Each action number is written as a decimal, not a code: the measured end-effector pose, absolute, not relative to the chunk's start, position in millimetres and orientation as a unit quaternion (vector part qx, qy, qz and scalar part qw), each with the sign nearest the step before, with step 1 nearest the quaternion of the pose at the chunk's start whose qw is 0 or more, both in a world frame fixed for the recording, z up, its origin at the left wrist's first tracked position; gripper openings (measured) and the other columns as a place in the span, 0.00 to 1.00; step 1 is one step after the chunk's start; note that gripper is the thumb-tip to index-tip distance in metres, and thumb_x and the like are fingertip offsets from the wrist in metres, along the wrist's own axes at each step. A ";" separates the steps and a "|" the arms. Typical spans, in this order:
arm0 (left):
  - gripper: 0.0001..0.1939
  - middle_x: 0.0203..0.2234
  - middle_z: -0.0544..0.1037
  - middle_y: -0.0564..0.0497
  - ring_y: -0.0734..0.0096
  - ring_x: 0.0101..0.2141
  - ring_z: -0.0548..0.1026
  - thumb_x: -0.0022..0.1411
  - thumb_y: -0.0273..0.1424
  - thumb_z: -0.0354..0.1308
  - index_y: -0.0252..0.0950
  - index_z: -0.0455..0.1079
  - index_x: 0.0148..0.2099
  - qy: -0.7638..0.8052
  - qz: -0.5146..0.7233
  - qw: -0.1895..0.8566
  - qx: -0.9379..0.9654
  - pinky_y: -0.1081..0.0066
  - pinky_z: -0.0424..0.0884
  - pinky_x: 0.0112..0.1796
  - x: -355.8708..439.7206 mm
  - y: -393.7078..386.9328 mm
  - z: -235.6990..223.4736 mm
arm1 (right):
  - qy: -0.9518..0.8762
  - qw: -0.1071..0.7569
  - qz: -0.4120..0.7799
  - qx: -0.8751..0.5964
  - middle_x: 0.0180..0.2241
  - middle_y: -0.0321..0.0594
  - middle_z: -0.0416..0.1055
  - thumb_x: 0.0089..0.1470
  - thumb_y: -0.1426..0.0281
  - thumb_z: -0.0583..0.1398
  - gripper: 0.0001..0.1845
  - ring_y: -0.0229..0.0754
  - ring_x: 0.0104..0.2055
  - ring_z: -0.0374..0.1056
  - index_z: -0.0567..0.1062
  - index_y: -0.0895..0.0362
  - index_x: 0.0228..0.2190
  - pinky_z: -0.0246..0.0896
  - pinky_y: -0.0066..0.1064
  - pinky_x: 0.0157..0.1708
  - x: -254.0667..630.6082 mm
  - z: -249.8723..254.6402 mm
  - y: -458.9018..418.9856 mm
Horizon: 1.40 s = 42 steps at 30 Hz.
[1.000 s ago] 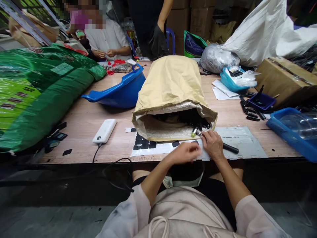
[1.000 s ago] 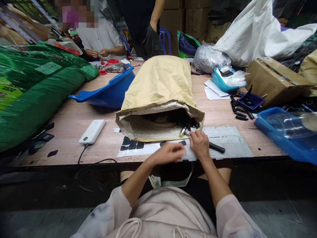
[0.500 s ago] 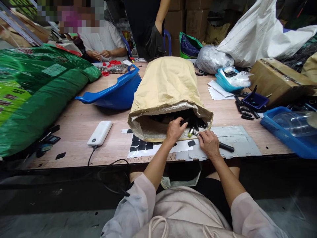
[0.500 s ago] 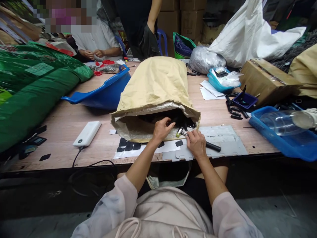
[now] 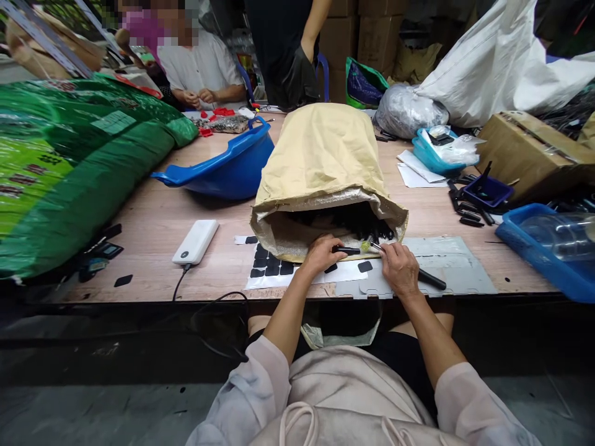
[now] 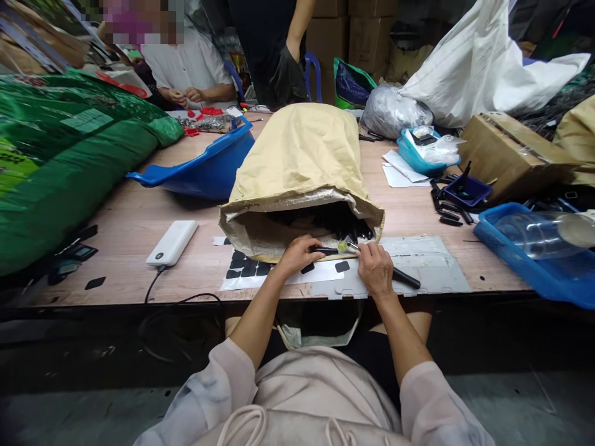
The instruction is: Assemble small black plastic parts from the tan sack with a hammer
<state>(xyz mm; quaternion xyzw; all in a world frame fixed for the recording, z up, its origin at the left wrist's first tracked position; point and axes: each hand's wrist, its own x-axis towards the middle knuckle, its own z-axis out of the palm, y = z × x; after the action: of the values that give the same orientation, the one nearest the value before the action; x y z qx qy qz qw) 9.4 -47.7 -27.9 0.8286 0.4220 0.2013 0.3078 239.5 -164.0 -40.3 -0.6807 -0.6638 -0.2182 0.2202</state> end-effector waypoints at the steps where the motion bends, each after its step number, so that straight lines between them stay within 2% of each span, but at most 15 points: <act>1: 0.09 0.34 0.78 0.50 0.61 0.41 0.75 0.58 0.32 0.71 0.40 0.82 0.43 0.420 0.208 0.309 0.827 0.68 0.69 0.42 12.1 -47.9 -28.8 | -0.663 0.220 -0.222 -0.680 0.35 0.43 0.75 0.71 0.66 0.53 0.15 0.45 0.37 0.64 0.79 0.56 0.43 0.55 0.35 0.38 239.4 -39.5 -164.4; 5: 0.10 0.35 0.80 0.51 0.63 0.41 0.75 0.57 0.31 0.72 0.39 0.81 0.43 0.418 0.250 0.310 0.817 0.68 0.69 0.43 16.2 -48.9 -35.3 | -0.662 0.237 -0.204 -0.681 0.35 0.43 0.76 0.71 0.66 0.53 0.16 0.44 0.36 0.66 0.79 0.56 0.45 0.57 0.34 0.38 236.8 -33.4 -166.9; 11: 0.10 0.33 0.80 0.52 0.65 0.39 0.74 0.54 0.30 0.74 0.39 0.81 0.39 0.418 0.269 0.336 0.800 0.69 0.68 0.42 14.2 -49.0 -38.1 | -0.633 0.353 -0.101 -0.682 0.42 0.42 0.79 0.71 0.64 0.53 0.17 0.43 0.44 0.74 0.79 0.52 0.51 0.65 0.30 0.43 215.7 -19.4 -171.3; 15: 0.09 0.33 0.79 0.52 0.66 0.38 0.74 0.53 0.29 0.74 0.38 0.81 0.38 0.416 0.280 0.365 0.785 0.70 0.68 0.41 13.7 -50.5 -36.6 | -0.648 0.379 -0.035 -0.660 0.41 0.40 0.79 0.70 0.64 0.54 0.16 0.41 0.42 0.75 0.79 0.51 0.51 0.67 0.29 0.42 199.0 -13.0 -171.2; 20: 0.08 0.31 0.77 0.54 0.68 0.36 0.74 0.52 0.27 0.74 0.37 0.80 0.35 0.417 0.282 0.384 0.774 0.71 0.67 0.40 14.6 -50.6 -34.9 | -0.667 0.364 -0.037 -0.649 0.41 0.41 0.78 0.71 0.65 0.54 0.17 0.41 0.43 0.75 0.79 0.50 0.53 0.67 0.28 0.43 184.4 -11.2 -166.9; 24: 0.08 0.29 0.76 0.55 0.70 0.34 0.72 0.51 0.27 0.75 0.36 0.79 0.32 0.419 0.283 0.377 0.776 0.71 0.66 0.38 15.5 -49.8 -34.2 | -0.679 0.318 -0.041 -0.660 0.37 0.39 0.78 0.70 0.66 0.55 0.16 0.40 0.38 0.73 0.80 0.49 0.51 0.64 0.28 0.36 181.3 -13.1 -164.9; 29: 0.09 0.31 0.77 0.54 0.69 0.35 0.73 0.50 0.25 0.74 0.37 0.80 0.35 0.418 0.289 0.385 0.771 0.71 0.66 0.38 16.0 -49.1 -35.7 | -0.648 0.355 -0.049 -0.672 0.40 0.39 0.78 0.71 0.64 0.54 0.17 0.40 0.42 0.74 0.80 0.49 0.52 0.65 0.28 0.40 188.5 -10.1 -169.4; 33: 0.08 0.29 0.77 0.54 0.69 0.35 0.73 0.50 0.26 0.74 0.38 0.80 0.34 0.433 0.283 0.370 0.772 0.71 0.67 0.38 16.7 -49.5 -36.7 | -0.655 0.339 -0.038 -0.674 0.38 0.38 0.78 0.70 0.65 0.55 0.16 0.40 0.39 0.74 0.81 0.49 0.50 0.64 0.28 0.38 193.4 -11.6 -172.6; 37: 0.08 0.30 0.77 0.54 0.68 0.36 0.73 0.50 0.27 0.73 0.38 0.80 0.34 0.435 0.272 0.357 0.780 0.70 0.67 0.39 17.7 -51.2 -36.3 | -0.647 0.349 -0.060 -0.675 0.41 0.38 0.79 0.70 0.65 0.55 0.15 0.40 0.42 0.74 0.80 0.49 0.51 0.63 0.28 0.40 207.8 -13.0 -167.0; 42: 0.06 0.31 0.78 0.53 0.65 0.38 0.73 0.53 0.29 0.71 0.38 0.79 0.35 0.428 0.259 0.343 0.795 0.68 0.68 0.41 18.6 -46.8 -32.1 | -0.675 0.297 -0.112 -0.666 0.35 0.40 0.77 0.67 0.66 0.57 0.13 0.43 0.38 0.70 0.82 0.52 0.44 0.60 0.32 0.40 245.9 -23.1 -157.7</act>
<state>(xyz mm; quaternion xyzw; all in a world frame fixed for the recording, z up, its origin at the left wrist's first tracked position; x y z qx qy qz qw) 18.6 -46.8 -32.1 0.7953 0.4277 0.2588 0.3428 245.9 -157.7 -23.1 -0.6664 -0.6747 -0.1119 0.2971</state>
